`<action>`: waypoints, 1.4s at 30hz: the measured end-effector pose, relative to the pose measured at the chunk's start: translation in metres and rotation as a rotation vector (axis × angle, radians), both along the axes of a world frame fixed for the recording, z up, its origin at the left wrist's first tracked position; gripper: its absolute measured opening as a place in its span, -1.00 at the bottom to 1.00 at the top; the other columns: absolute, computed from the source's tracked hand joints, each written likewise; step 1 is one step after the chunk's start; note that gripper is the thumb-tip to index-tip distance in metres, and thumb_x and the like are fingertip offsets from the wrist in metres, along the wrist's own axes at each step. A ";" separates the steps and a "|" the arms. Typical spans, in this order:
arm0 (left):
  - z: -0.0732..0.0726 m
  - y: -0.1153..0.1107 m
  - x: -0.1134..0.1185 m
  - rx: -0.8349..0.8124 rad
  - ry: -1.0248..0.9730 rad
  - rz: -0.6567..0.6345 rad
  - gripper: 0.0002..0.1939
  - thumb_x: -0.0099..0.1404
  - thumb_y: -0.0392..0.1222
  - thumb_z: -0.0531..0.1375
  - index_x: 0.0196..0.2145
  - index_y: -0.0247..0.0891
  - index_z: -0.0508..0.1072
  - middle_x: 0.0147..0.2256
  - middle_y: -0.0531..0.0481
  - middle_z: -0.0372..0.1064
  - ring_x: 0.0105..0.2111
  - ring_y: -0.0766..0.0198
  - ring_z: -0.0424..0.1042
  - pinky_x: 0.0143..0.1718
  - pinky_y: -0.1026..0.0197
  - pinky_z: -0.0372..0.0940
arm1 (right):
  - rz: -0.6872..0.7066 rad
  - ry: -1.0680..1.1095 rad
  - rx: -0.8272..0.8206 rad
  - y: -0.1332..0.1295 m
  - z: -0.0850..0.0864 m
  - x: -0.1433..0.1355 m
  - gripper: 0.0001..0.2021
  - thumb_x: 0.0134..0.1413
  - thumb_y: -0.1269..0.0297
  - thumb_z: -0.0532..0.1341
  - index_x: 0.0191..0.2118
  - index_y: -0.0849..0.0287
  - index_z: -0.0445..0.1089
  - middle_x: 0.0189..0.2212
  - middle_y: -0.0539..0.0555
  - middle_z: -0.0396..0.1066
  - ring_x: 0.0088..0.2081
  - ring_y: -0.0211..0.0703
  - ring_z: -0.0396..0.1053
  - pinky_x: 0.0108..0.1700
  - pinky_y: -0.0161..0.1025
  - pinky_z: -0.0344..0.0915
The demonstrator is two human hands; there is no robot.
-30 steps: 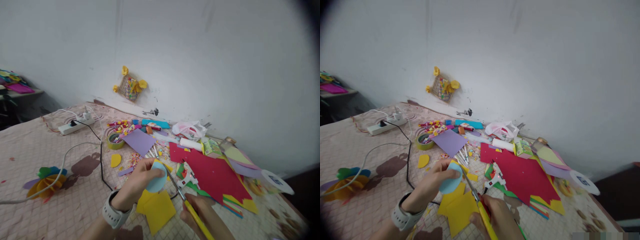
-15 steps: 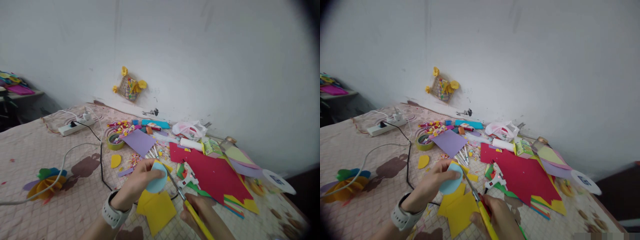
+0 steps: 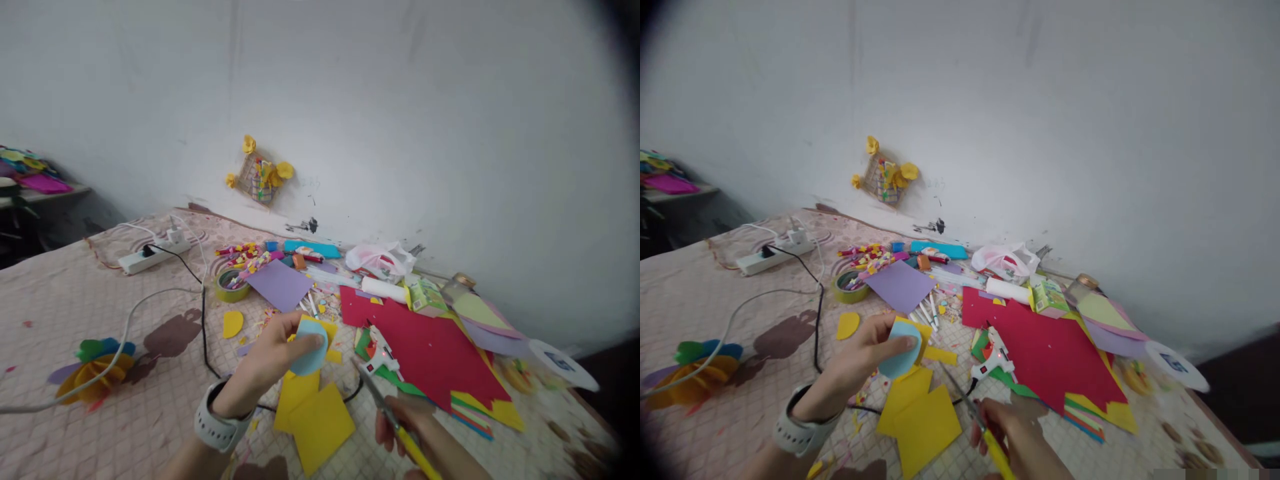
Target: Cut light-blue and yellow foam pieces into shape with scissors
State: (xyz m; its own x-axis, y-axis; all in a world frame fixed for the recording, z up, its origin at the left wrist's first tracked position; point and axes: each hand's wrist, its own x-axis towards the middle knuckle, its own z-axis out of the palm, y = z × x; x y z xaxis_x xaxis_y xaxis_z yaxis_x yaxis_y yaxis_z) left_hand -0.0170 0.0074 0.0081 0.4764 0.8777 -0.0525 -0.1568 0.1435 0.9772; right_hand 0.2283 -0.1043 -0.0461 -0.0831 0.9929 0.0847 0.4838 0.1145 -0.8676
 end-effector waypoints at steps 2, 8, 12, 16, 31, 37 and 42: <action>-0.002 0.000 0.002 0.048 0.080 -0.035 -0.81 0.03 -0.12 0.26 -0.50 -0.33 0.41 -0.59 0.06 0.32 -0.61 0.38 0.23 -0.60 0.35 0.12 | 0.002 0.076 0.044 0.007 0.009 -0.003 -0.62 -0.25 -0.10 0.33 -0.46 0.08 0.28 -0.49 0.05 0.41 -0.48 -0.10 0.35 -0.49 -0.24 0.28; -0.012 -0.010 0.017 0.357 0.296 -0.179 -0.86 0.09 -0.20 0.19 -0.56 -0.29 0.39 -0.57 0.09 0.27 -0.54 0.34 0.23 -0.52 0.34 0.12 | -0.063 0.256 0.167 0.043 0.031 -0.038 -0.78 -0.03 0.28 0.27 -0.34 0.07 0.16 -0.23 0.09 0.39 -0.18 -0.05 0.35 -0.16 -0.14 0.31; -0.018 -0.014 0.023 0.476 0.358 -0.166 -0.84 0.09 -0.17 0.18 -0.57 -0.28 0.41 -0.60 0.11 0.22 -0.55 0.35 0.18 -0.53 0.35 0.08 | 0.021 0.229 0.134 0.055 0.029 -0.054 -0.80 -0.06 0.43 0.22 -0.35 0.08 0.17 -0.44 -0.07 0.27 -0.42 -0.23 0.29 -0.37 -0.31 0.27; -0.022 -0.011 0.022 0.504 0.369 -0.197 -0.84 0.08 -0.17 0.20 -0.59 -0.27 0.40 -0.62 0.12 0.21 -0.55 0.35 0.16 -0.52 0.34 0.07 | 0.004 0.278 0.097 0.055 0.019 -0.056 -0.84 -0.06 0.42 0.19 -0.35 0.09 0.19 -0.47 -0.08 0.22 -0.42 -0.23 0.26 -0.39 -0.33 0.27; -0.014 0.008 0.009 0.184 0.213 -0.095 -0.77 0.11 -0.10 0.21 -0.54 -0.33 0.37 -0.60 0.09 0.26 -0.58 0.36 0.21 -0.54 0.34 0.11 | -0.100 0.330 0.051 0.048 0.023 -0.068 -0.75 -0.04 0.07 0.26 -0.36 0.10 0.25 -0.44 0.00 0.26 -0.36 -0.14 0.31 -0.34 -0.29 0.31; -0.008 0.021 -0.018 0.237 0.185 0.318 -0.74 0.14 -0.06 0.19 -0.54 -0.32 0.35 -0.60 0.10 0.23 -0.59 0.38 0.17 -0.57 0.34 0.05 | 0.055 0.171 -0.005 0.038 0.009 -0.075 -0.58 0.10 -0.14 0.03 -0.25 0.15 0.30 -0.51 -0.02 0.21 -0.54 -0.25 0.17 -0.52 -0.32 0.16; -0.004 0.022 -0.026 0.244 0.188 0.421 -0.74 0.13 -0.05 0.20 -0.54 -0.31 0.35 -0.59 0.09 0.24 -0.58 0.37 0.18 -0.57 0.34 0.06 | 0.191 -0.043 -0.059 0.041 0.008 -0.084 -0.60 0.16 -0.09 -0.02 -0.34 0.16 0.29 -0.52 -0.01 0.24 -0.52 -0.22 0.20 -0.51 -0.33 0.13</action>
